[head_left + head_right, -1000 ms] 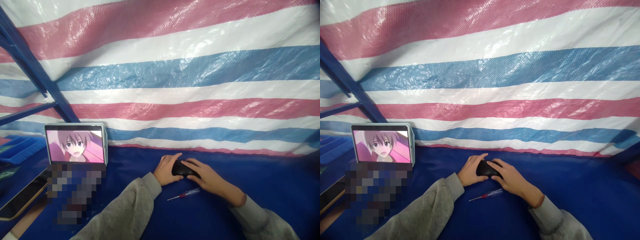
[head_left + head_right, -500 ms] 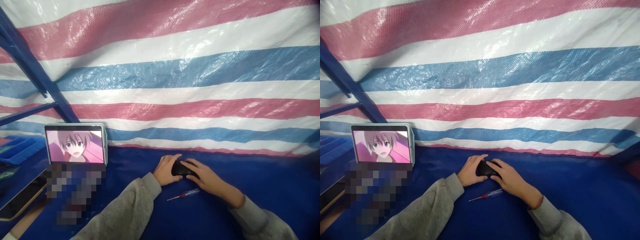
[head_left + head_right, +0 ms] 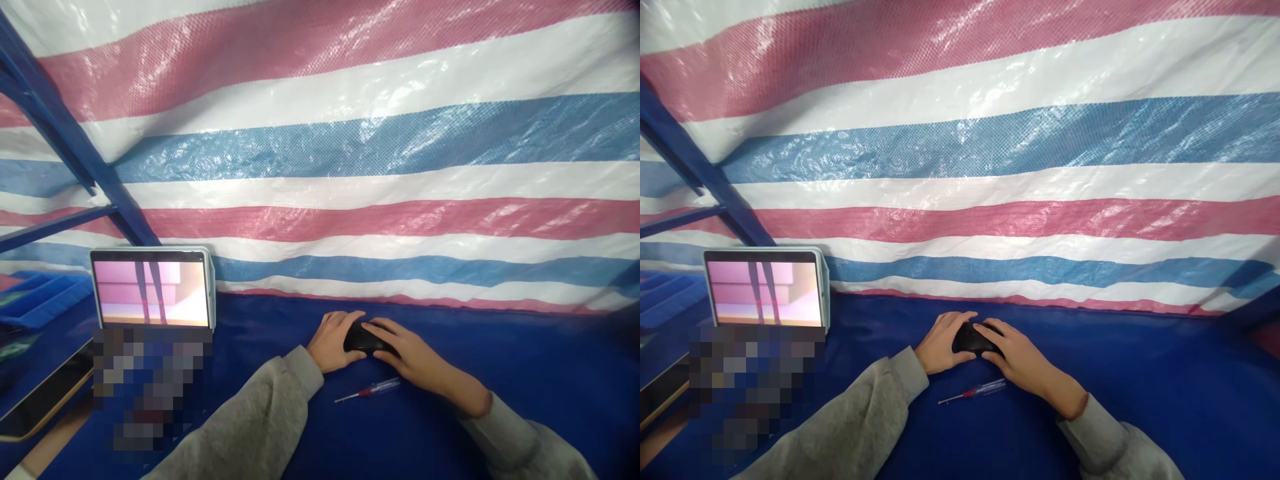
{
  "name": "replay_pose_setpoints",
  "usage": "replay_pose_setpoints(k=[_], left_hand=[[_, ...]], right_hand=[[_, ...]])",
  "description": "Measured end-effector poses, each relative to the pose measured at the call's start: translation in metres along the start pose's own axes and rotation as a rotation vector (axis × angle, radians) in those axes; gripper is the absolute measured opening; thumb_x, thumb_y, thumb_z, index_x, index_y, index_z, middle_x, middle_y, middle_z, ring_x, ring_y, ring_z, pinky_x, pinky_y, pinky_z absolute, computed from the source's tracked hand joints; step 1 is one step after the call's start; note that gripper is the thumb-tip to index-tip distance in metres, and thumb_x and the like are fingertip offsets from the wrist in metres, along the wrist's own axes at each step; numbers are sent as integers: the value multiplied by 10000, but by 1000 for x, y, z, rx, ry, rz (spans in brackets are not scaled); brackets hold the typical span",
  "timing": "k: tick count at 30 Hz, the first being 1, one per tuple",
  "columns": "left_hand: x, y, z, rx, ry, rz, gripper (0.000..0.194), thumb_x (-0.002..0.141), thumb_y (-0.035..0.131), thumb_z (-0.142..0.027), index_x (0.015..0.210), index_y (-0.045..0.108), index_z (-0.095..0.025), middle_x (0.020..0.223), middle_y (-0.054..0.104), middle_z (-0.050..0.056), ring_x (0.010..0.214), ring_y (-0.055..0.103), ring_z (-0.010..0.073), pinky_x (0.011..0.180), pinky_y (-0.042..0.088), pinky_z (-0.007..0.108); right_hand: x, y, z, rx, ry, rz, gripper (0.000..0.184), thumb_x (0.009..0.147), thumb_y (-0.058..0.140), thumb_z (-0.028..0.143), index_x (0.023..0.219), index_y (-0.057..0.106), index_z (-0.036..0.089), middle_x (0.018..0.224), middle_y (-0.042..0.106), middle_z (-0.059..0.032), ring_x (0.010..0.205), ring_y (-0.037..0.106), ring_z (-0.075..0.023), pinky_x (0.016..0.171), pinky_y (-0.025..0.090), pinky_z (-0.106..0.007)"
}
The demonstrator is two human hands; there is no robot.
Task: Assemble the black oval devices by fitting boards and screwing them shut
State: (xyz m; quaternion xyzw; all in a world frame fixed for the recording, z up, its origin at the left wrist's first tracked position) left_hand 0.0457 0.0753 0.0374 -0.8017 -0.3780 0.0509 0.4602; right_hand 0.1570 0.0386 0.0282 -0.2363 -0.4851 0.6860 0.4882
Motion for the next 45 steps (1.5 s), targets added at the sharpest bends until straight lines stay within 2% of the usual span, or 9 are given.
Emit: replay_pose_setpoints(k=[9, 23, 27, 30, 34, 37, 40, 42, 45], left_hand=[[0, 0, 0, 15, 1, -1, 794, 698, 770, -381, 1379, 375, -278, 1256, 532, 91, 1189, 459, 302, 1039, 333, 474], [0, 0, -2, 44, 13, -10, 775, 705, 757, -390, 1371, 379, -273, 1253, 548, 83, 1172, 483, 294, 1033, 334, 456], [-1, -6, -4, 101, 23, -69, 768, 687, 771, -412, 1346, 414, -251, 1216, 586, 86, 1136, 518, 292, 1031, 334, 457], [-1, -14, -5, 118, 6, -137, 725, 707, 753, -452, 1324, 443, -231, 1128, 645, 80, 1113, 547, 287, 1032, 335, 464], [-2, -24, -3, 86, -42, -216, 530, 812, 658, -437, 1270, 497, -226, 973, 701, 48, 1060, 595, 263, 1045, 334, 466], [-3, -27, -6, 74, -13, -240, 436, 872, 591, -405, 1263, 510, -232, 1108, 663, 65, 1106, 572, 250, 1043, 351, 445], [-4, -23, -15, 92, 79, -197, 454, 881, 572, -423, 1290, 501, -240, 1330, 518, 90, 1221, 482, 263, 1039, 366, 425], [-4, -19, -19, 100, 122, -156, 432, 889, 563, -420, 1278, 518, -238, 1321, 508, 94, 1215, 479, 262, 1027, 374, 417], [-4, -16, -19, 95, 129, -133, 375, 901, 554, -392, 1240, 548, -233, 1215, 563, 86, 1141, 520, 248, 994, 388, 410]], right_hand=[[1, -2, 0, 27, -18, -11, 500, 925, 455, 383, 1411, 440, 267, 1413, 469, -105, 1241, 506, -249, 1043, 421, -421], [0, 3, 0, -26, 7, -11, 503, 923, 450, 397, 1412, 439, 278, 1423, 471, -92, 1281, 466, -252, 1070, 391, -435], [1, -4, -3, -17, 41, -18, 528, 890, 498, 372, 1404, 442, 260, 1413, 476, -98, 1259, 485, -257, 1060, 401, -441], [1, -12, -6, -9, 60, -52, 546, 857, 513, 285, 1395, 443, 232, 1407, 470, -112, 1250, 491, -258, 1058, 402, -446], [2, -28, -3, 62, 56, -127, 479, 861, 480, 253, 1340, 487, 235, 1333, 543, -101, 1192, 544, -240, 1033, 426, -433], [3, -34, -4, 134, 124, -149, 417, 890, 482, 362, 1278, 531, 218, 1228, 632, -95, 1099, 608, -239, 981, 463, -421], [4, -30, -7, 173, 199, -128, 418, 912, 441, 442, 1237, 560, 208, 1101, 696, -86, 962, 666, -235, 883, 511, -401], [4, -28, -8, 158, 202, -140, 406, 923, 420, 445, 1207, 583, 205, 1089, 702, -86, 965, 667, -237, 877, 509, -396], [1, -42, -8, 56, 201, -275, 369, 926, 417, 423, 1126, 624, 192, 1077, 691, -100, 966, 655, -239, 878, 499, -390]])
Point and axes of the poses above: each hand's wrist, its own x-axis towards the middle knuckle, its own y-axis out of the palm, z = x × y, the point moved 10 cm from there along x, towards the middle knuckle
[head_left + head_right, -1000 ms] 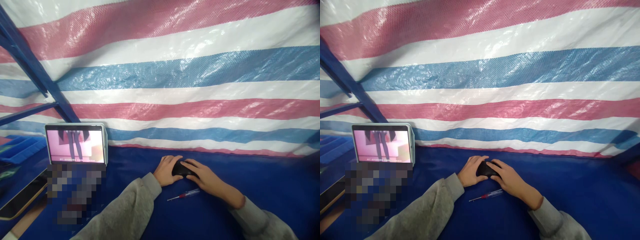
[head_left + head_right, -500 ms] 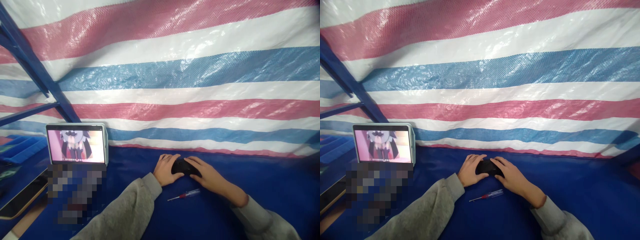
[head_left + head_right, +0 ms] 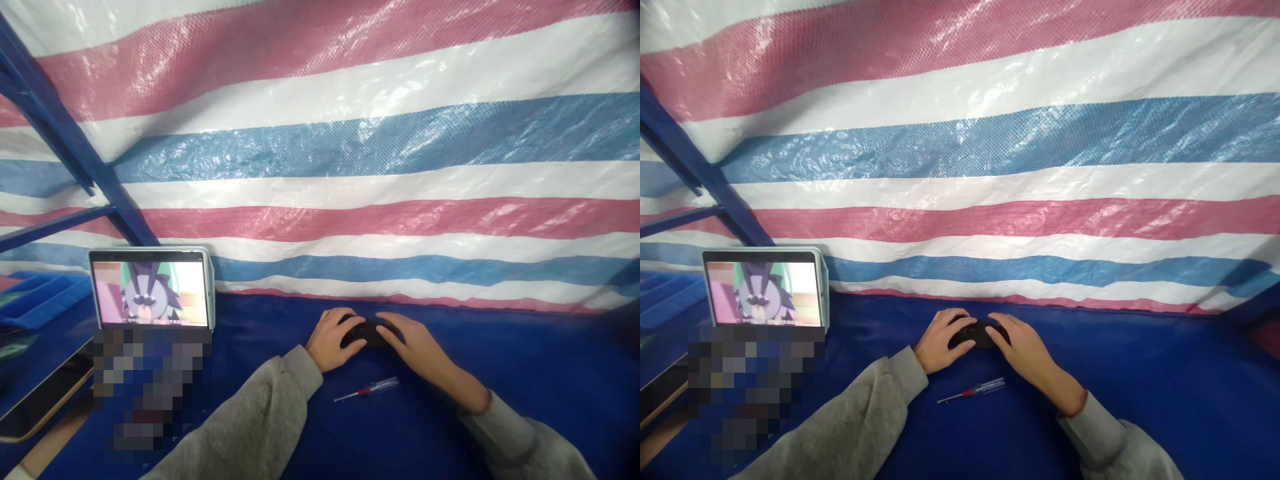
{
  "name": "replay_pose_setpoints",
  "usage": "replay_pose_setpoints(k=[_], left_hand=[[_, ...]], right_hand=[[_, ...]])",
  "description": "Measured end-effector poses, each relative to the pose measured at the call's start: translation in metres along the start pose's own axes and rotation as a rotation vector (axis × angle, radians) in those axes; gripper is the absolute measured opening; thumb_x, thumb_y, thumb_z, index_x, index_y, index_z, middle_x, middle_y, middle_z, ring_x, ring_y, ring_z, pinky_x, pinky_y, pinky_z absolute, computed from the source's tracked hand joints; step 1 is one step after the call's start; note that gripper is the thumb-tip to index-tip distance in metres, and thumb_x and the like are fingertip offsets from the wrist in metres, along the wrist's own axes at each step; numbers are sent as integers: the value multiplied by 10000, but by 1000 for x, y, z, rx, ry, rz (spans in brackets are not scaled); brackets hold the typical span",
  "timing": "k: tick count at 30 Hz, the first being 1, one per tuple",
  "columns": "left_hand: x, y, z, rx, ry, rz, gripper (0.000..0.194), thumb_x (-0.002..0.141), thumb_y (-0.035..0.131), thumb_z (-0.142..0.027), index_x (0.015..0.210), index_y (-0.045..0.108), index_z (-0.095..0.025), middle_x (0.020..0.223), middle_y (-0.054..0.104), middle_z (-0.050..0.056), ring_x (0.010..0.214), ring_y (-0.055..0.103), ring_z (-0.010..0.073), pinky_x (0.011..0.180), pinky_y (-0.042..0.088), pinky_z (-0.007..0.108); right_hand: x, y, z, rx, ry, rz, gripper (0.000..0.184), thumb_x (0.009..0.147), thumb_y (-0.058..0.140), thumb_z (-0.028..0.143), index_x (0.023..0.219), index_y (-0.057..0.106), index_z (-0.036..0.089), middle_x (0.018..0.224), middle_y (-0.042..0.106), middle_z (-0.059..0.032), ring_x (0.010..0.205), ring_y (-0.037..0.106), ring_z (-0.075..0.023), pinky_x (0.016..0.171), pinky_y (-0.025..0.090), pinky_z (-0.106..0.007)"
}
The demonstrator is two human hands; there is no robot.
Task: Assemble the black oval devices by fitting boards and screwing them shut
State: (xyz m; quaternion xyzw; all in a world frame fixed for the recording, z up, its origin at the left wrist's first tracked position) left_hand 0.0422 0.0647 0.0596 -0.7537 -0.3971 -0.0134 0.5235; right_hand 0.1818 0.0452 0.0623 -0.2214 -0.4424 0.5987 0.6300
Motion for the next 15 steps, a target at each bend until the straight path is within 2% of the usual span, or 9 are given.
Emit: replay_pose_setpoints(k=[2, 4, 7, 8, 9, 11, 15], left_hand=[[0, 0, 2, 0, -12, -1, 368, 900, 559, -385, 1236, 552, -233, 1194, 570, 82, 1124, 526, 247, 981, 391, 406], [1, 1, 3, 1, -22, -1, 367, 900, 563, -382, 1235, 554, -235, 1194, 570, 78, 1120, 525, 246, 975, 390, 403], [1, 2, 5, 2, -35, 4, 364, 905, 560, -380, 1240, 553, -237, 1203, 566, 72, 1122, 523, 242, 976, 386, 400], [1, 2, 5, 3, -40, 6, 362, 908, 555, -378, 1243, 552, -239, 1213, 561, 70, 1130, 520, 242, 979, 384, 401], [0, 2, 6, 4, -45, 6, 360, 912, 549, -375, 1247, 551, -243, 1226, 553, 69, 1140, 516, 242, 982, 382, 401], [0, 2, 7, 3, -57, 6, 354, 920, 534, -375, 1251, 551, -251, 1248, 539, 68, 1154, 510, 242, 986, 382, 400], [1, 0, 9, -11, -77, -1, 329, 951, 479, -379, 1249, 553, -258, 1254, 539, 68, 1157, 512, 236, 991, 382, 391]], right_hand=[[0, -18, 3, -40, -10, -111, 336, 932, 402, 404, 1013, 650, 193, 968, 692, -91, 850, 654, -215, 809, 506, -364], [-1, -27, 11, -15, -38, -88, 315, 939, 394, 379, 887, 654, 209, 831, 684, -56, 735, 630, -177, 721, 494, -314], [-9, -1, 26, -10, -70, 344, 181, 868, 532, 360, 842, 666, 240, 623, 623, 19, 546, 556, -136, 533, 412, -252], [-15, 7, 28, -49, -69, 455, 125, 814, 605, 338, 873, 673, 251, 621, 625, 27, 549, 559, -139, 529, 395, -249], [-20, 14, 29, -99, -64, 532, 146, 760, 662, 313, 896, 676, 260, 650, 642, 25, 583, 579, -152, 541, 390, -251], [-28, 24, 27, -204, -44, 609, 236, 694, 714, 258, 927, 675, 264, 736, 680, 3, 679, 622, -194, 593, 405, -272], [-33, 38, 23, -281, -49, 627, 217, 703, 673, 183, 908, 671, 251, 868, 707, -36, 802, 651, -243, 697, 438, -330]])
Point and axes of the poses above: each hand's wrist, its own x-axis towards the middle knuckle, its own y-axis out of the palm, z = x × y, the point moved 10 cm from there along x, towards the middle knuckle
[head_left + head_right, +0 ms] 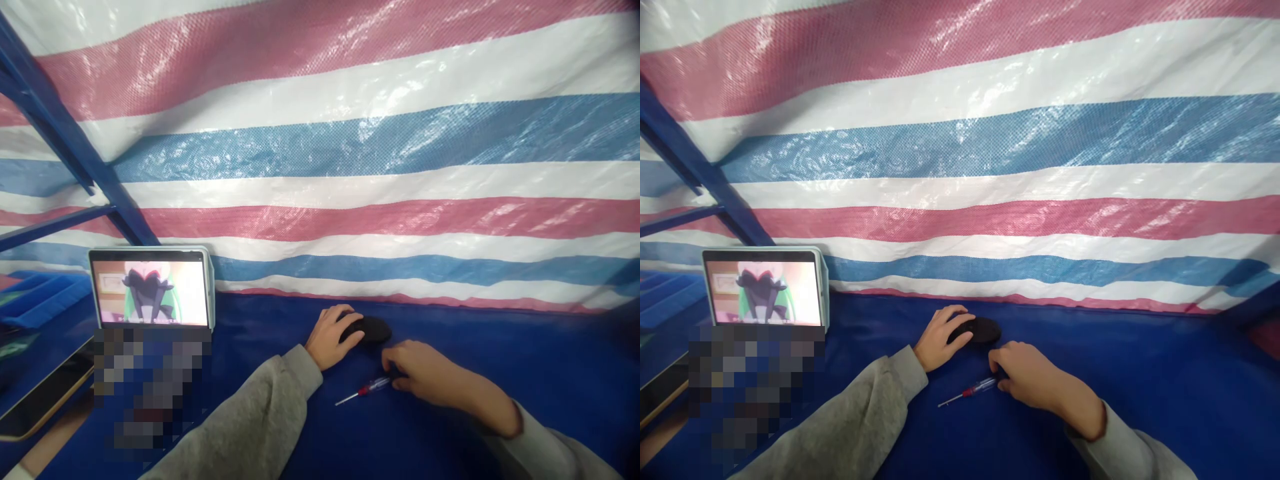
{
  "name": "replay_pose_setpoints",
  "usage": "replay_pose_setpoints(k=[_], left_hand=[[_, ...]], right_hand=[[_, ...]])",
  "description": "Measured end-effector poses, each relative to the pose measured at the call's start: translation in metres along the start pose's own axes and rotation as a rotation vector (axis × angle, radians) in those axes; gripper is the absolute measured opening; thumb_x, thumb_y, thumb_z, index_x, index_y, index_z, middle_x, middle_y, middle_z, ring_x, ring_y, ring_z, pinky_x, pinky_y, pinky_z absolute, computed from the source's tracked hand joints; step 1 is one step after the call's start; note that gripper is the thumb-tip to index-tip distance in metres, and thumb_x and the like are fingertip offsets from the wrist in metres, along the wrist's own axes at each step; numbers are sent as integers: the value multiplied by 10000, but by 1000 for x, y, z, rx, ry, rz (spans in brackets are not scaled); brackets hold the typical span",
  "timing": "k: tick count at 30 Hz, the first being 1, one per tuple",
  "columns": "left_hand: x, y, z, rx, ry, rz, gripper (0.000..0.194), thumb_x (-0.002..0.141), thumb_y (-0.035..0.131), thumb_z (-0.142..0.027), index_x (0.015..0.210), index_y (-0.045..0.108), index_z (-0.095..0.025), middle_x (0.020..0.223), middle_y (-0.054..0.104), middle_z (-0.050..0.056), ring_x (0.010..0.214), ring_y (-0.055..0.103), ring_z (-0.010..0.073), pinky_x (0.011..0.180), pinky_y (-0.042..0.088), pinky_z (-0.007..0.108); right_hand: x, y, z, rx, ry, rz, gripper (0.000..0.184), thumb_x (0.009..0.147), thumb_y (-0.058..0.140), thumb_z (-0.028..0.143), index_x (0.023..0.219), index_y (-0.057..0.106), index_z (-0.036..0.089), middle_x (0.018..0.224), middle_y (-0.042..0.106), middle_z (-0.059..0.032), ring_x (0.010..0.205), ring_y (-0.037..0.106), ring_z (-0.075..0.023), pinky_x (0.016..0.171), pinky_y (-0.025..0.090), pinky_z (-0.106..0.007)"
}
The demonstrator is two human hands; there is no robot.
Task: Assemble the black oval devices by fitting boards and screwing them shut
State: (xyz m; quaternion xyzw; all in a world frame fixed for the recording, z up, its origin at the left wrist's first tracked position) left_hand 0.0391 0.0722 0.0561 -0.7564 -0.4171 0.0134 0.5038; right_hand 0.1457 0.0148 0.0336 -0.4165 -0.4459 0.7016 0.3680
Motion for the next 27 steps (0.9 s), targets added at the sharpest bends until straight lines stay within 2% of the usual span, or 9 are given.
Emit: replay_pose_setpoints(k=[3, 6, 8, 13, 17, 22, 27], left_hand=[[0, -3, 0, -17, -7, -17, 303, 975, 434, -355, 1229, 566, -255, 1233, 558, 63, 1138, 523, 221, 975, 387, 373], [1, -8, 1, -61, -19, -64, 288, 991, 402, -340, 1186, 593, -250, 1196, 582, 48, 1111, 539, 200, 968, 382, 354], [1, -12, 3, -106, -33, -107, 306, 1003, 363, -338, 1141, 619, -242, 1153, 607, 40, 1091, 552, 191, 965, 382, 346], [-1, -23, 11, -227, -86, -191, 453, 1018, 244, -365, 1020, 665, -199, 1036, 665, 59, 1006, 594, 199, 917, 415, 349], [-3, -30, 7, -298, -61, -214, 481, 1017, 241, -395, 988, 672, -184, 931, 693, 59, 893, 626, 197, 856, 440, 350], [-3, -25, -3, -250, 33, -200, 337, 949, 473, -451, 944, 695, -197, 905, 716, 56, 829, 640, 198, 815, 447, 351], [-4, -23, 0, -228, 59, -245, 283, 922, 550, -425, 874, 713, -200, 850, 728, 47, 781, 650, 190, 775, 465, 347]], right_hand=[[1, 0, 3, 7, -39, -14, 188, 719, 659, 185, 896, 671, 250, 930, 702, -44, 861, 651, -246, 744, 443, -337], [-1, -13, 8, 29, -69, -45, 115, 757, 648, 228, 867, 670, 251, 924, 682, -35, 840, 645, -222, 732, 443, -317], [-2, -34, 13, 67, -92, -111, 84, 793, 621, 262, 865, 665, 251, 913, 663, -27, 811, 634, -195, 712, 442, -297], [-2, -103, 33, 128, -129, -315, 124, 838, 576, 327, 835, 660, 236, 854, 636, -25, 749, 603, -166, 678, 442, -282], [-9, -138, 32, 231, -87, -488, 199, 864, 539, 386, 805, 648, 232, 734, 649, 0, 644, 592, -150, 618, 451, -273], [-23, -140, 10, 400, -1, -610, 250, 860, 539, 449, 870, 642, 221, 687, 677, 6, 557, 601, -137, 577, 484, -265], [-29, -141, 0, 447, 29, -667, 288, 848, 552, 481, 882, 641, 209, 690, 688, -13, 561, 621, -152, 588, 512, -281]])
Point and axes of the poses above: each hand's wrist, its own x-axis towards the middle knuckle, its own y-axis out of the palm, z = x × y, the point moved 10 cm from there along x, towards the middle knuckle
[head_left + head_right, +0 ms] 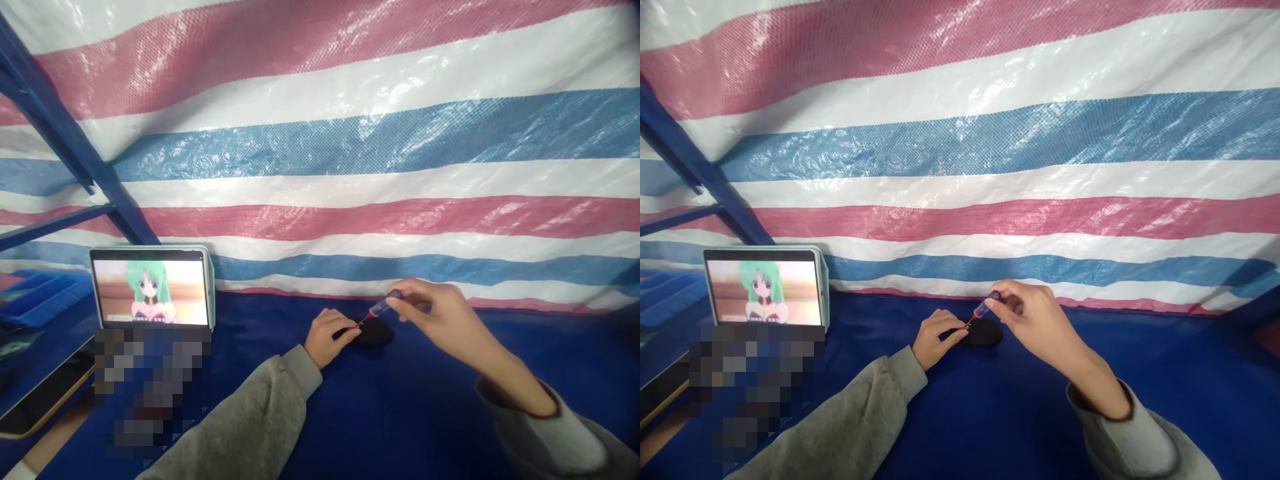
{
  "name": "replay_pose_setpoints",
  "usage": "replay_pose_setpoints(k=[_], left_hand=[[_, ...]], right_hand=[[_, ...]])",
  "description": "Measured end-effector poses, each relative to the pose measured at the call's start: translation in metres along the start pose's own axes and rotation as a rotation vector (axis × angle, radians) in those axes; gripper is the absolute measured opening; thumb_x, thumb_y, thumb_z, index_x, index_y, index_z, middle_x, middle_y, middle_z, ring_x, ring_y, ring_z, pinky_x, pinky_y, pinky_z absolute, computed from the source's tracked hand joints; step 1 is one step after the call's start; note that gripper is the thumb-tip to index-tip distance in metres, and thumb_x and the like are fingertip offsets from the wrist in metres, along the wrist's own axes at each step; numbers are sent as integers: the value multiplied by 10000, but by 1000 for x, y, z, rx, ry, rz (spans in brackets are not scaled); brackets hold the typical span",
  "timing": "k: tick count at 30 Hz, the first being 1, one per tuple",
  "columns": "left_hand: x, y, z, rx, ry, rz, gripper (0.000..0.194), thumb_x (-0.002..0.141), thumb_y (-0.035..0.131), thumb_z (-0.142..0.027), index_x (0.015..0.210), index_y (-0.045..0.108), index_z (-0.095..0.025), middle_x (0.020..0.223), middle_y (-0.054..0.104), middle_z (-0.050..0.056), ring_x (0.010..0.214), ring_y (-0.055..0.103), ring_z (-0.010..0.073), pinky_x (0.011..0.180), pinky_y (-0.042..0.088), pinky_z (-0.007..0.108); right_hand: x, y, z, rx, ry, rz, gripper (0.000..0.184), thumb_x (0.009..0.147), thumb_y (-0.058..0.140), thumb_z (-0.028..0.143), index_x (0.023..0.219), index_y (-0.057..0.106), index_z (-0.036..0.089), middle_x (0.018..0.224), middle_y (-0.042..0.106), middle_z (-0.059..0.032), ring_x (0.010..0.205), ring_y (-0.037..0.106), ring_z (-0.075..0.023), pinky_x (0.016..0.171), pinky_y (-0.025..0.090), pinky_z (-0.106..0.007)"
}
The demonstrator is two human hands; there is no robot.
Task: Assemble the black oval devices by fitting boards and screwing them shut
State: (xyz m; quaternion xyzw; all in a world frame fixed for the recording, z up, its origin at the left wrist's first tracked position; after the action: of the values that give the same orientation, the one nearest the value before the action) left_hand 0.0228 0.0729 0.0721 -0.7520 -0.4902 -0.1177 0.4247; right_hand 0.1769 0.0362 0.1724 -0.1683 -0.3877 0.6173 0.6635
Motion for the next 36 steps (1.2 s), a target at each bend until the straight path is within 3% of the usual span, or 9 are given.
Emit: replay_pose_setpoints(k=[17, 26, 30, 33, 36], left_hand=[[-1, -3, -3, -1, 63, -62, 174, 908, 603, -280, 838, 716, -167, 799, 714, 53, 725, 636, 168, 718, 472, 306], [0, -20, 13, -35, -104, -174, 221, 943, 528, -293, 923, 712, -171, 784, 699, 50, 747, 638, 170, 768, 498, 300], [2, -14, 9, -96, -96, -92, 230, 944, 523, -300, 986, 709, -170, 853, 696, 63, 805, 639, 176, 795, 500, 299], [2, -8, 3, -130, -64, -28, 240, 890, 613, -330, 1052, 696, -174, 882, 693, 65, 818, 634, 182, 795, 506, 301], [2, -7, 3, -142, -62, -35, 205, 867, 647, -338, 959, 714, -168, 867, 704, 67, 798, 636, 182, 775, 513, 302]], right_hand=[[1, 1, 3, 26, 25, 4, 264, 840, 567, 455, 887, 648, 209, 697, 698, -12, 588, 644, -160, 612, 513, -283], [0, -3, 1, 41, 18, -30, 273, 835, 565, 462, 869, 659, 208, 723, 717, -22, 590, 657, -160, 604, 528, -277], [0, -3, 1, 61, 24, -47, 267, 831, 575, 450, 890, 661, 205, 729, 720, -24, 598, 666, -163, 619, 537, -280], [-1, 2, 3, 81, 21, -33, 237, 835, 579, 424, 902, 655, 210, 738, 720, -14, 610, 673, -155, 620, 536, -265], [-1, 7, 6, 71, 12, -7, 205, 841, 578, 406, 883, 650, 219, 719, 709, 4, 596, 667, -142, 606, 527, -251]])
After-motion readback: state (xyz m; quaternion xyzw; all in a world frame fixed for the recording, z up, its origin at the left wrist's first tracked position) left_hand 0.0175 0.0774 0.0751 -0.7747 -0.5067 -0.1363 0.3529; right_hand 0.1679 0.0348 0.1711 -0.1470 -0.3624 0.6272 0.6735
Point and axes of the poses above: each hand's wrist, its own x-axis towards the middle knuckle, its own y-axis out of the palm, z = x × y, the point moved 10 cm from there along x, towards the middle knuckle
